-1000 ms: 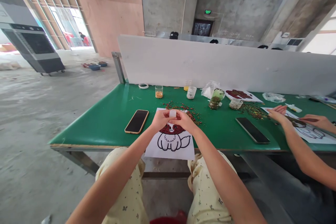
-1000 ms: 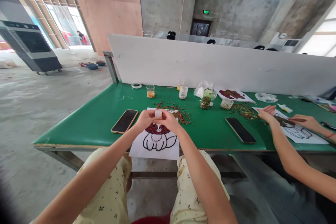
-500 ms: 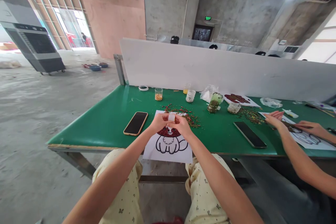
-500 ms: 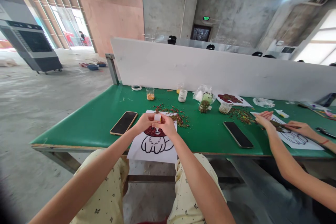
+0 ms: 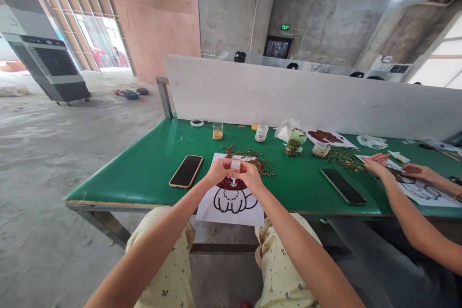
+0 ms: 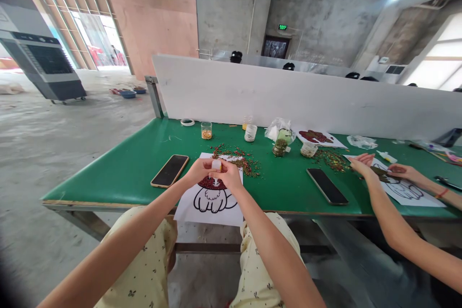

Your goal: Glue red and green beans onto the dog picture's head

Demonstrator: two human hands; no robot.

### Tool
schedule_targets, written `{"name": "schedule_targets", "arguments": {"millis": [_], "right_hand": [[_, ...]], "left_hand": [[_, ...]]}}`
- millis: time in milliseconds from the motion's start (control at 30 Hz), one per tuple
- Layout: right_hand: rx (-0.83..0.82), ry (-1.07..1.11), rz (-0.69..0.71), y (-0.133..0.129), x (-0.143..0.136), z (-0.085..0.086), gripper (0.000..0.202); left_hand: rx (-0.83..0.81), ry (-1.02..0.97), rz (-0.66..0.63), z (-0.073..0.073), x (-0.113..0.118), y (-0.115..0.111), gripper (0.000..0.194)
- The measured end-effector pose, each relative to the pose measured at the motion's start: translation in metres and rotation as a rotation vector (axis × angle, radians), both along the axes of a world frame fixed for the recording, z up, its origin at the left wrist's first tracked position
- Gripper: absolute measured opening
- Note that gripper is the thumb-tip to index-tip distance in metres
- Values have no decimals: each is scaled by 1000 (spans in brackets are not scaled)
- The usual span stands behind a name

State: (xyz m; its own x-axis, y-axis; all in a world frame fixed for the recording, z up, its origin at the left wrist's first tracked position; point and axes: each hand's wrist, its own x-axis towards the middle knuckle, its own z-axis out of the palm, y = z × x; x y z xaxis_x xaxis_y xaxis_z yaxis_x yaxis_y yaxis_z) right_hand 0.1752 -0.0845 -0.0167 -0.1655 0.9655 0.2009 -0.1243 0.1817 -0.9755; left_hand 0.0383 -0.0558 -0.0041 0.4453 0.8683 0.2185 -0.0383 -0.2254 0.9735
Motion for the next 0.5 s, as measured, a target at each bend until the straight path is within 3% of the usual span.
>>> {"name": "schedule_targets", "arguments": {"millis": [500], "right_hand": [[22,-22,-55,4,-4,-9,40]], "left_hand": [[-21,-27,-3,-10,-1,5,24]]}}
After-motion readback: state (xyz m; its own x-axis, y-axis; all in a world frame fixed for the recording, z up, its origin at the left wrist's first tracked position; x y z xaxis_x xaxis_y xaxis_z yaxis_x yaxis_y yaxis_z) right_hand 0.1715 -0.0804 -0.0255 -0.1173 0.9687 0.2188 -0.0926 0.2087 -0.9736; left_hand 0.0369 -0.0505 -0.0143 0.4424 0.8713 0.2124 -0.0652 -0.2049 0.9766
